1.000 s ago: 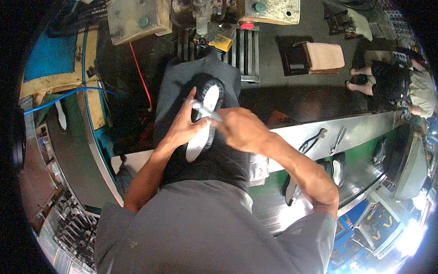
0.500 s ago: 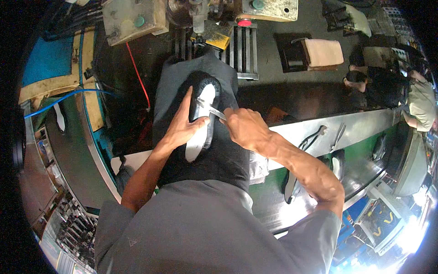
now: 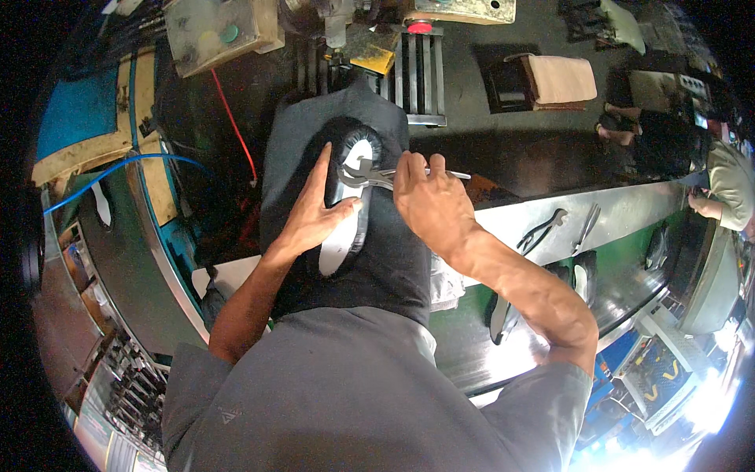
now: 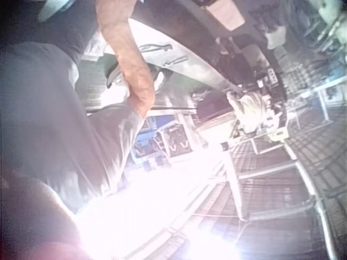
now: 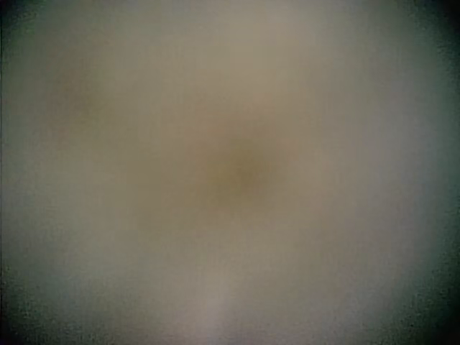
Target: The recorder uses a lasting machine and hand tools to shape and attach the upper part of the shoe to the sole assembly.
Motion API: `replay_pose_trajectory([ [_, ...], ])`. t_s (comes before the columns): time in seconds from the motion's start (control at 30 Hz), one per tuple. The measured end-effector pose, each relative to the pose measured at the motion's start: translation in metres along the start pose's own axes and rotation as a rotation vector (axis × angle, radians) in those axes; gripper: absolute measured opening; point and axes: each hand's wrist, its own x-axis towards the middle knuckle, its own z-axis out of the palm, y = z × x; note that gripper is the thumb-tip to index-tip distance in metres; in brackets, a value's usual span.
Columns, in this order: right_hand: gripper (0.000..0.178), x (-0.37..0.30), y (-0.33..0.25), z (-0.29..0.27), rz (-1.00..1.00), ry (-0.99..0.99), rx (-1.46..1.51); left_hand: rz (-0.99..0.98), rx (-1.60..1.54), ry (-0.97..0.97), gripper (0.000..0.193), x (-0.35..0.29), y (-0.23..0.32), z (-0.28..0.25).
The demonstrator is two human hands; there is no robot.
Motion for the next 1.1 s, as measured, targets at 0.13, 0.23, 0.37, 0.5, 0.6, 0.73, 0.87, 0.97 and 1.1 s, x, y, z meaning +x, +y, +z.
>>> replay_pose_trajectory([
  [0.13, 0.039, 0.017, 0.007, -0.014, 0.220, -0.602, 0.997, -0.004, -0.041, -0.007, 0.110, -0.002, -0.002, 0.002],
  [0.23, 0.039, 0.025, 0.007, -0.022, 0.408, -0.828, 1.347, -0.035, -0.071, -0.011, 0.110, -0.003, -0.003, -0.002],
  [0.37, 0.030, 0.008, 0.019, 0.005, 0.196, -0.476, 0.964, 0.002, -0.006, -0.024, 0.110, 0.003, -0.002, -0.002],
  [0.5, 0.027, 0.007, 0.013, 0.000, -0.016, -0.218, 0.493, -0.039, -0.006, -0.016, 0.110, 0.001, -0.002, 0.000],
  [0.6, 0.033, 0.021, 0.013, -0.019, 0.039, -0.538, 0.828, -0.033, -0.029, -0.005, 0.111, -0.002, -0.003, -0.001],
  [0.73, 0.037, 0.020, 0.022, -0.011, 0.072, -0.544, 0.893, 0.001, 0.022, 0.000, 0.112, 0.000, -0.003, -0.004],
  [0.87, 0.039, 0.016, 0.026, 0.013, 0.001, -0.387, 0.668, -0.011, 0.051, 0.014, 0.111, -0.002, -0.003, -0.002],
  [0.97, 0.032, -0.018, 0.050, 0.039, -0.019, -0.209, 0.719, 0.028, 0.106, -0.016, 0.109, 0.004, 0.006, 0.001],
  [1.1, 0.028, -0.017, 0.046, 0.048, -0.026, -0.280, 0.664, -0.010, 0.012, -0.051, 0.103, 0.007, 0.006, -0.001],
])
